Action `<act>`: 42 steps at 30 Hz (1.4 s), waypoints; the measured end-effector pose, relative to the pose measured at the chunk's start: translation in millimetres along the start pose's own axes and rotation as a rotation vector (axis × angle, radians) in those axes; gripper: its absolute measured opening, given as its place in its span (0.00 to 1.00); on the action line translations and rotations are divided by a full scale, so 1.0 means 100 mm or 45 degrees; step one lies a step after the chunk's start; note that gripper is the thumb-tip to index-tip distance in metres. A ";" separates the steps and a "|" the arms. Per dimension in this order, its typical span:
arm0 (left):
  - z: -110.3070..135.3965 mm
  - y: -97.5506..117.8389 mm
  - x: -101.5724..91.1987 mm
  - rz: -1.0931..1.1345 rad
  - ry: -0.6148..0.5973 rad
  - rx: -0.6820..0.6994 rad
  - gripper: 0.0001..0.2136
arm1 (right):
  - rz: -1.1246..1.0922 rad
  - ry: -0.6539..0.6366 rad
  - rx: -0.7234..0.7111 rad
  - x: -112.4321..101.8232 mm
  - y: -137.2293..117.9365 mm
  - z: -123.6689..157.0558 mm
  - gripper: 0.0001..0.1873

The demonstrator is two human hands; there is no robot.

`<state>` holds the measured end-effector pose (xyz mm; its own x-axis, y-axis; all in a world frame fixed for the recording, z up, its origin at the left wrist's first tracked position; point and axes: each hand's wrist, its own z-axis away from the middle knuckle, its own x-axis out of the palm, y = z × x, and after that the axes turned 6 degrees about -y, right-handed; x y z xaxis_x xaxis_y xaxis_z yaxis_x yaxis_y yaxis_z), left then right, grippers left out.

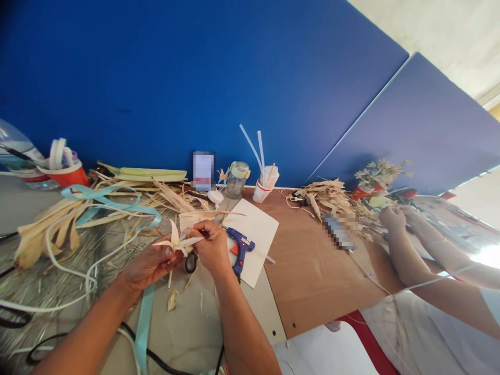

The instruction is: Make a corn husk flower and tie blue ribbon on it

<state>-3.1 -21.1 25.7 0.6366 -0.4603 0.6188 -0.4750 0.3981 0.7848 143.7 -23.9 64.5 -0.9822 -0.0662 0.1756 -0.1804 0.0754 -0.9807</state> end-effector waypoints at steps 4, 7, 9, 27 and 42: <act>0.00 0.01 0.02 -0.017 0.033 -0.005 0.12 | -0.057 -0.062 0.036 -0.02 0.03 0.00 0.11; 0.00 0.02 0.04 -0.038 0.027 -0.002 0.12 | -0.156 -0.129 0.069 -0.06 0.08 -0.02 0.10; -0.01 0.01 0.03 -0.034 0.021 0.013 0.12 | -0.221 -0.161 0.109 -0.07 0.10 -0.02 0.10; -0.01 -0.01 -0.01 0.041 0.149 -0.001 0.13 | -0.411 -0.260 0.319 -0.04 0.00 0.00 0.15; -0.01 0.00 -0.04 0.123 -0.008 0.006 0.11 | -0.203 -0.082 0.059 0.01 0.06 -0.01 0.10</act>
<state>-4.7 -18.9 23.3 0.5836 -0.4252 0.6918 -0.5370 0.4370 0.7216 141.4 -22.0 58.7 -0.9356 -0.1377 0.3251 -0.3298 0.0126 -0.9440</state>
